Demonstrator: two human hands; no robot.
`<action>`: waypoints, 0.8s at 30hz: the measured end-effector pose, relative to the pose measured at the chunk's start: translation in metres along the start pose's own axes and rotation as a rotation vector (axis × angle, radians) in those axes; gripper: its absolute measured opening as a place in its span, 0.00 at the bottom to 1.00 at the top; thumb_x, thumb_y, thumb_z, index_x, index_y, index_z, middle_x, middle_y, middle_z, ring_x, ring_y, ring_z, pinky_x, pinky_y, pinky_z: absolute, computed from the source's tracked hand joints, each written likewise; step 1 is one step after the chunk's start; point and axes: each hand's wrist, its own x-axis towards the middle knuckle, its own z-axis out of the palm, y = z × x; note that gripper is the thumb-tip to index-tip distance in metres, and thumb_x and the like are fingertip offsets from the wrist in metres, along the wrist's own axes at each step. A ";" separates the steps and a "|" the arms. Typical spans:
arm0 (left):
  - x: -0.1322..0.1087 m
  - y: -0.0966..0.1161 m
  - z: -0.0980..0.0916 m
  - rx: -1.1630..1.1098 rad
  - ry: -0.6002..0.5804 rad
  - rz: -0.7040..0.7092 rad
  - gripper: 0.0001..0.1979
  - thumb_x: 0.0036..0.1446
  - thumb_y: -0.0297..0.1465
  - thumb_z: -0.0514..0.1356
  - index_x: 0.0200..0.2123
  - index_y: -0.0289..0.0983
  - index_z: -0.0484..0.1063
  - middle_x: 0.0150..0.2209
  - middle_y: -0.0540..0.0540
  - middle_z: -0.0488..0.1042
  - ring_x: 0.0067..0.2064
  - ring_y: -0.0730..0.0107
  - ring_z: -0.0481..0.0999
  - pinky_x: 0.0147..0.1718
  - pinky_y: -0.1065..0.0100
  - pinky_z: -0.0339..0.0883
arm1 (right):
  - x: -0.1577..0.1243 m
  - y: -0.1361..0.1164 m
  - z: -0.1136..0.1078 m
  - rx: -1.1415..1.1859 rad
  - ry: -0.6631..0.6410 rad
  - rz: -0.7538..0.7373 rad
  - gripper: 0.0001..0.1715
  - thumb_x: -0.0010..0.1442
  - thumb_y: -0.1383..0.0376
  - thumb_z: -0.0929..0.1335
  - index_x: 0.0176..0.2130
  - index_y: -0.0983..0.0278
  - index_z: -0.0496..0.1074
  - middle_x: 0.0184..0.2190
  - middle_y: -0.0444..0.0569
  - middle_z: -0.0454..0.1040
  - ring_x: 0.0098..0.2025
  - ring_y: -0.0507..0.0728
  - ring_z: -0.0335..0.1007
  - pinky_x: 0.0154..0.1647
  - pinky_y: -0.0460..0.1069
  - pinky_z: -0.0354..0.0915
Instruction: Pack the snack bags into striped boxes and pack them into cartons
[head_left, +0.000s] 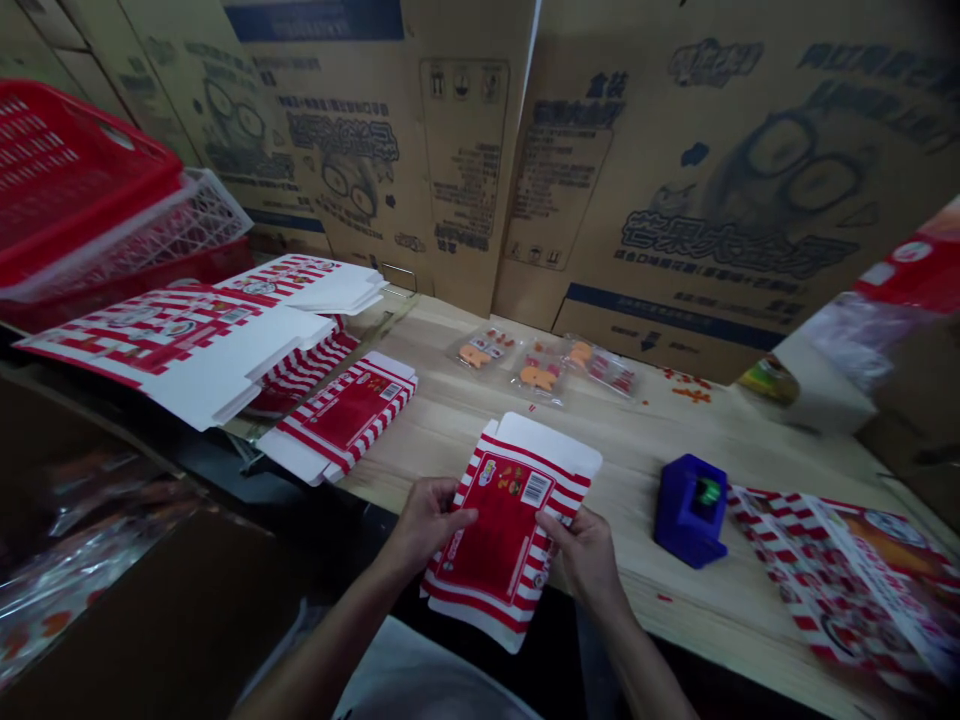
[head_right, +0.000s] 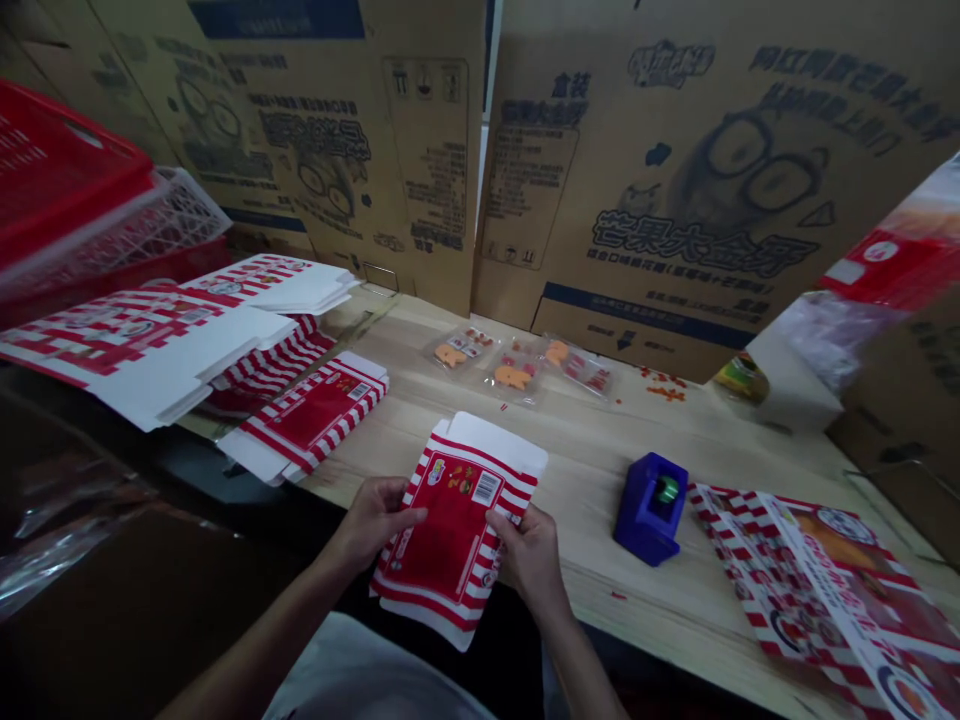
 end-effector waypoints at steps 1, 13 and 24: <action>0.000 -0.002 0.000 -0.022 0.000 -0.023 0.15 0.43 0.36 0.70 0.32 0.33 0.77 0.27 0.47 0.79 0.31 0.60 0.78 0.32 0.63 0.72 | -0.001 0.001 0.000 0.002 0.001 0.009 0.14 0.46 0.58 0.77 0.33 0.62 0.79 0.34 0.50 0.82 0.35 0.64 0.77 0.40 0.61 0.72; 0.008 -0.010 0.005 -0.119 -0.071 0.119 0.26 0.53 0.34 0.66 0.55 0.35 0.68 0.47 0.40 0.78 0.45 0.58 0.79 0.43 0.62 0.73 | -0.030 0.011 -0.008 0.109 -0.226 0.150 0.28 0.51 0.59 0.76 0.50 0.58 0.69 0.47 0.51 0.77 0.45 0.60 0.76 0.51 0.58 0.69; 0.020 -0.045 0.007 -0.078 0.027 -0.009 0.24 0.47 0.38 0.69 0.47 0.33 0.75 0.39 0.44 0.80 0.39 0.62 0.78 0.39 0.64 0.72 | -0.006 0.038 -0.029 -0.220 -0.003 -0.136 0.19 0.57 0.53 0.71 0.43 0.60 0.79 0.43 0.52 0.77 0.45 0.61 0.72 0.48 0.56 0.68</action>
